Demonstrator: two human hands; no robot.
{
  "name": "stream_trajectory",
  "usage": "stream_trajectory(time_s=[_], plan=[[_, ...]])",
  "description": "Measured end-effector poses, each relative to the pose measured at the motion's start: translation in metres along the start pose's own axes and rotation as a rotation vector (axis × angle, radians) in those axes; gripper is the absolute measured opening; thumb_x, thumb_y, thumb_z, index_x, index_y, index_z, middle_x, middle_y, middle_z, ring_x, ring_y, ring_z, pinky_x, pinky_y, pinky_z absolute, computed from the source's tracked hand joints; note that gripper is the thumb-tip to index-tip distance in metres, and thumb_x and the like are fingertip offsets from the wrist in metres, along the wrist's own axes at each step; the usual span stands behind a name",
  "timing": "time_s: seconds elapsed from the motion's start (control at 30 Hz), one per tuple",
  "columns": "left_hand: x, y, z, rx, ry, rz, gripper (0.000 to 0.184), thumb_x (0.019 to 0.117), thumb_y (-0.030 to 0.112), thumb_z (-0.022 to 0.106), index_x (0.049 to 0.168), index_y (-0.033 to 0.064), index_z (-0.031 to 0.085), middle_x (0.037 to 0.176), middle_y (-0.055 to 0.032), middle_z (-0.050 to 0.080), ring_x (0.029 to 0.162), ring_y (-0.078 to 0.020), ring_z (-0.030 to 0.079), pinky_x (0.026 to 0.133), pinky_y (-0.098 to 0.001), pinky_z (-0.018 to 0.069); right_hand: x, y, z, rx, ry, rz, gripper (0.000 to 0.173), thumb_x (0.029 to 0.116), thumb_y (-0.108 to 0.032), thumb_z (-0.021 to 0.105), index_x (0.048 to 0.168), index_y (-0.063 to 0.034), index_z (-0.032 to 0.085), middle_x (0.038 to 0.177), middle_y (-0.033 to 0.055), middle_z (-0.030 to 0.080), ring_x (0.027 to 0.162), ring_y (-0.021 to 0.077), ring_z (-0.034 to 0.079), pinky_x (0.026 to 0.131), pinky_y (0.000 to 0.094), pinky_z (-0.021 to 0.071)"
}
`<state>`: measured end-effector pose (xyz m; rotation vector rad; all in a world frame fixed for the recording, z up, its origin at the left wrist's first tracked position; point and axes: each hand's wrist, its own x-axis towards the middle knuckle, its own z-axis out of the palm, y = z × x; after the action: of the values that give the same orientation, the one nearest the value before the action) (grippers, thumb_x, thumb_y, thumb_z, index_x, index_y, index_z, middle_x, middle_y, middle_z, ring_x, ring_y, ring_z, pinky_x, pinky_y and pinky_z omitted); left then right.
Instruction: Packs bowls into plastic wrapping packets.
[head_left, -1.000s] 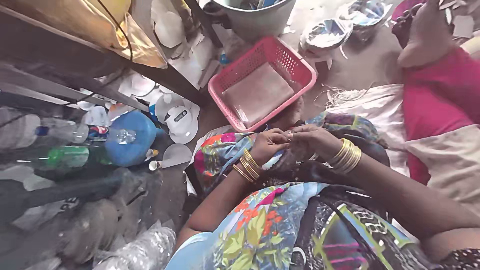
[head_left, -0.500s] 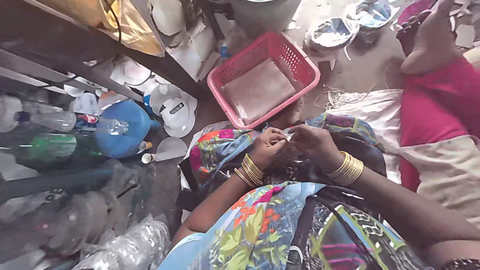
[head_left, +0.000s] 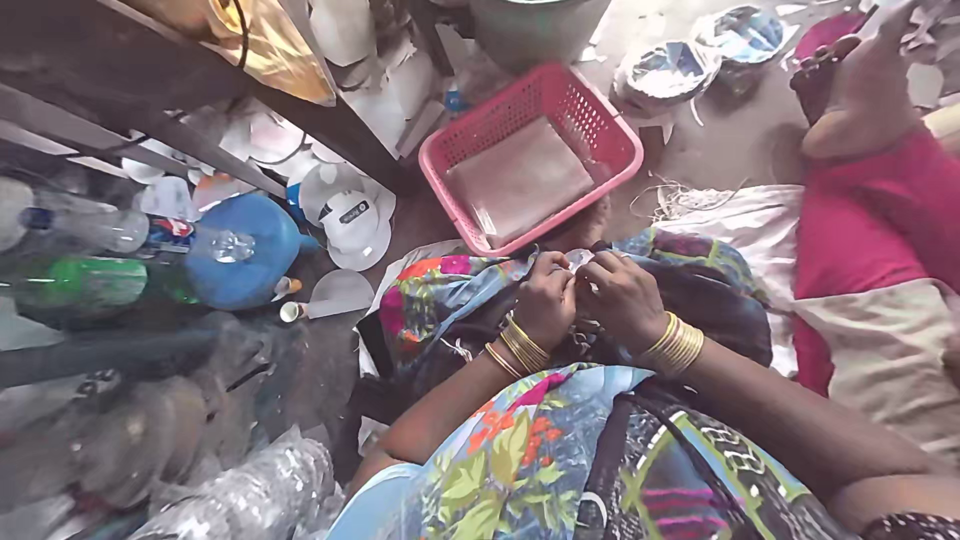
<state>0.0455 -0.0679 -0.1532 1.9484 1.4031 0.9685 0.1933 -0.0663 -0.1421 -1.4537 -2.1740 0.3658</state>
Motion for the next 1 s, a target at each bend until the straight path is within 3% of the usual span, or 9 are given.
stream_trajectory(time_s=[0.13,0.23,0.37,0.47,0.53,0.57,0.7,0.87,1.0], plan=[[-0.008,-0.005,0.01,0.102,0.126,0.146,0.014,0.0874,0.0,0.066,0.092,-0.0035,0.079,0.114,-0.0224,0.072,0.082,-0.0263,0.076,0.071,-0.0374,0.0633,0.01,0.006,-0.014,0.191,-0.221,0.146,0.016,0.0915,-0.014,0.066,0.088,0.0004,0.072,0.088,0.0172,0.069,0.085,0.0351,0.069,0.074,0.0546,0.0536],[-0.008,-0.008,0.012,0.163,0.171,0.171,0.011,0.0858,0.003,0.069,0.087,0.0004,0.079,0.11,-0.0183,0.073,0.086,-0.0251,0.074,0.077,-0.038,0.0613,0.009,0.007,-0.015,0.19,-0.239,0.15,0.017,0.093,-0.015,0.066,0.091,0.0007,0.073,0.089,0.0179,0.07,0.087,0.0363,0.07,0.074,0.0561,0.0539],[-0.001,-0.013,0.006,-0.007,0.09,-0.001,0.012,0.0866,0.009,0.07,0.085,0.0053,0.081,0.107,-0.0143,0.07,0.11,-0.0327,0.061,0.098,-0.0542,0.0436,0.001,0.0,-0.002,0.014,-0.06,0.074,0.017,0.0933,-0.011,0.064,0.086,0.0017,0.072,0.087,0.0197,0.07,0.083,0.0394,0.071,0.066,0.0532,0.0565],[0.006,-0.017,0.001,-0.328,-0.058,-0.267,0.012,0.0887,0.005,0.068,0.088,0.0012,0.079,0.114,-0.0166,0.065,0.114,-0.0239,0.057,0.102,-0.0397,0.0461,0.0,0.0,0.003,-0.004,-0.001,0.062,0.016,0.0931,-0.01,0.064,0.087,0.0019,0.072,0.088,0.0204,0.07,0.083,0.0393,0.072,0.065,0.0525,0.0578],[0.014,-0.017,-0.006,-0.699,-0.154,-0.565,0.01,0.0904,-0.003,0.065,0.087,-0.0032,0.074,0.116,-0.0127,0.061,0.108,-0.0131,0.058,0.096,-0.0267,0.0501,0.0,0.002,0.001,0.087,0.007,0.085,0.015,0.0924,-0.009,0.064,0.092,0.0027,0.073,0.089,0.0197,0.071,0.082,0.0374,0.072,0.069,0.0524,0.0582],[0.015,-0.019,-0.007,-0.878,-0.167,-0.67,0.01,0.0911,-0.006,0.061,0.088,-0.0039,0.071,0.114,-0.0106,0.061,0.104,-0.0123,0.059,0.092,-0.0266,0.0515,0.002,0.004,-0.002,0.148,0.002,0.103,0.014,0.0927,-0.008,0.064,0.094,0.0028,0.073,0.089,0.0187,0.071,0.082,0.0352,0.071,0.072,0.0517,0.0585],[0.011,-0.021,-0.003,-1.282,-0.138,-0.857,0.021,0.099,-0.006,0.052,0.117,-0.0021,0.063,0.099,-0.0059,0.07,0.085,-0.0091,0.066,0.078,-0.0247,0.0556,0.005,0.011,0.0,0.263,0.046,0.132,0.013,0.0919,-0.007,0.064,0.093,0.001,0.074,0.087,0.0164,0.072,0.078,0.0304,0.071,0.071,0.0488,0.0577],[0.014,-0.012,0.002,-1.318,0.027,-0.962,0.018,0.1026,-0.003,0.049,0.114,-0.003,0.063,0.097,-0.0063,0.068,0.086,-0.0102,0.065,0.08,-0.0253,0.0551,0.001,0.021,0.01,0.303,0.071,0.038,0.022,0.0938,-0.017,0.062,0.099,-0.0024,0.078,0.101,0.0156,0.075,0.09,0.0287,0.073,0.079,0.0474,0.0591],[0.015,-0.009,0.002,-1.291,0.013,-0.96,0.018,0.1014,-0.003,0.053,0.116,-0.0043,0.062,0.099,-0.0078,0.068,0.087,-0.0106,0.065,0.08,-0.0256,0.0549,0.007,0.015,0.005,0.089,0.093,-0.045,0.021,0.0935,-0.015,0.061,0.086,-0.0014,0.075,0.087,0.0159,0.074,0.08,0.0325,0.073,0.067,0.0472,0.0581]])
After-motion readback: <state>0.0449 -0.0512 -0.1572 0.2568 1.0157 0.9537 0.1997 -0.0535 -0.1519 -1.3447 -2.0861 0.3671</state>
